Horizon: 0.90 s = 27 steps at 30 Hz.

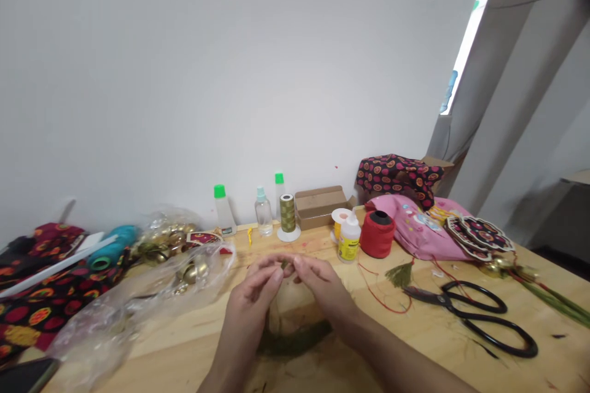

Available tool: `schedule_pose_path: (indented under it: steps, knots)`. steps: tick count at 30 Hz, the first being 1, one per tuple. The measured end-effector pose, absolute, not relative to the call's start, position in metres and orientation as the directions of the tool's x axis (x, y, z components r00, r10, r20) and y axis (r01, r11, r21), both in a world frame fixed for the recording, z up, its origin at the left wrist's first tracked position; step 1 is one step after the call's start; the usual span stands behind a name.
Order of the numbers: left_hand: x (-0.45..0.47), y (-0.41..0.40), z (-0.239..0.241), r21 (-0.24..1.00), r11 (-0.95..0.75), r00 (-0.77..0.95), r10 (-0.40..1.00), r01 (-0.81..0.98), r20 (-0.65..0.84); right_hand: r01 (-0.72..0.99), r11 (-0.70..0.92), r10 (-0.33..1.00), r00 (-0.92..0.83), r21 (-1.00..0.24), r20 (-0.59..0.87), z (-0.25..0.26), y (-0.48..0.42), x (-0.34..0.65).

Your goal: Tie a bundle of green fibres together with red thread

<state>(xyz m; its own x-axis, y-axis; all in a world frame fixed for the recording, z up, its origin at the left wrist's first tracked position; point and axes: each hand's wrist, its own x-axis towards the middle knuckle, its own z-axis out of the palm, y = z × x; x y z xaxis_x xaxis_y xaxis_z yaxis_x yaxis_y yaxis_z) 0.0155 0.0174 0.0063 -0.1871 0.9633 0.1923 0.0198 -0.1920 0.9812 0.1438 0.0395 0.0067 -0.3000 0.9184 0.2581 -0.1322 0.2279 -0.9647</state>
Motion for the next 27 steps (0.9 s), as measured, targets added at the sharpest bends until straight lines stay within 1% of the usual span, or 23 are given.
schedule_pose_path:
  steps: [2, 4, 6, 8, 11, 13, 15, 16, 18, 23, 27]
  knots:
    - [0.015, 0.019, 0.006, 0.975, -0.219, -0.244, 0.945, 0.028, 0.219, -0.159, 0.271, 0.867, -0.388, -0.949, 0.312, 0.007, 0.034, 0.14]
    - [0.015, 0.02, 0.004, 0.978, -0.209, -0.263, 0.944, -0.02, 0.197, -0.19, 0.275, 0.826, -0.456, -0.943, 0.332, 0.006, 0.03, 0.135]
    - [0.017, 0.019, 0.004, 0.976, -0.165, -0.243, 0.962, -0.141, 0.128, -0.218, 0.261, 0.816, -0.471, -0.941, 0.335, 0.002, 0.027, 0.13]
    - [0.018, 0.018, 0.006, 0.947, -0.083, -0.204, 0.979, -0.311, 0.019, -0.231, 0.222, 0.83, -0.464, -0.947, 0.308, -0.002, 0.026, 0.125]
    - [0.014, 0.018, 0.01, 0.837, 0.014, -0.138, 0.985, -0.547, -0.107, -0.195, 0.176, 0.833, -0.494, -0.965, 0.251, -0.009, 0.025, 0.121]
    - [0.007, 0.019, 0.012, 0.725, 0.034, -0.096, 0.986, -0.687, -0.137, -0.13, 0.226, 0.818, -0.514, -0.966, 0.26, -0.012, 0.025, 0.121]
    - [-0.001, 0.022, 0.014, 0.585, 0.03, -0.075, 0.985, -0.81, -0.154, -0.044, 0.312, 0.796, -0.533, -0.949, 0.287, -0.014, 0.025, 0.123]
    - [-0.006, 0.024, 0.014, 0.517, 0.02, -0.072, 0.985, -0.856, -0.156, 0.003, 0.36, 0.785, -0.542, -0.933, 0.301, -0.015, 0.026, 0.124]
    - [-0.016, 0.027, 0.016, 0.451, -0.02, -0.085, 0.989, -0.893, -0.124, 0.085, 0.461, 0.763, -0.546, -0.883, 0.346, -0.016, 0.028, 0.127]
    - [-0.049, 0.029, 0.023, 0.36, -0.112, -0.123, 0.992, -0.926, -0.008, 0.204, 0.639, 0.714, -0.518, -0.742, 0.472, -0.011, 0.034, 0.137]
    - [-0.071, 0.026, 0.029, 0.319, -0.181, -0.17, 0.983, -0.93, 0.063, 0.289, 0.685, 0.707, -0.485, -0.668, 0.515, -0.008, 0.041, 0.146]
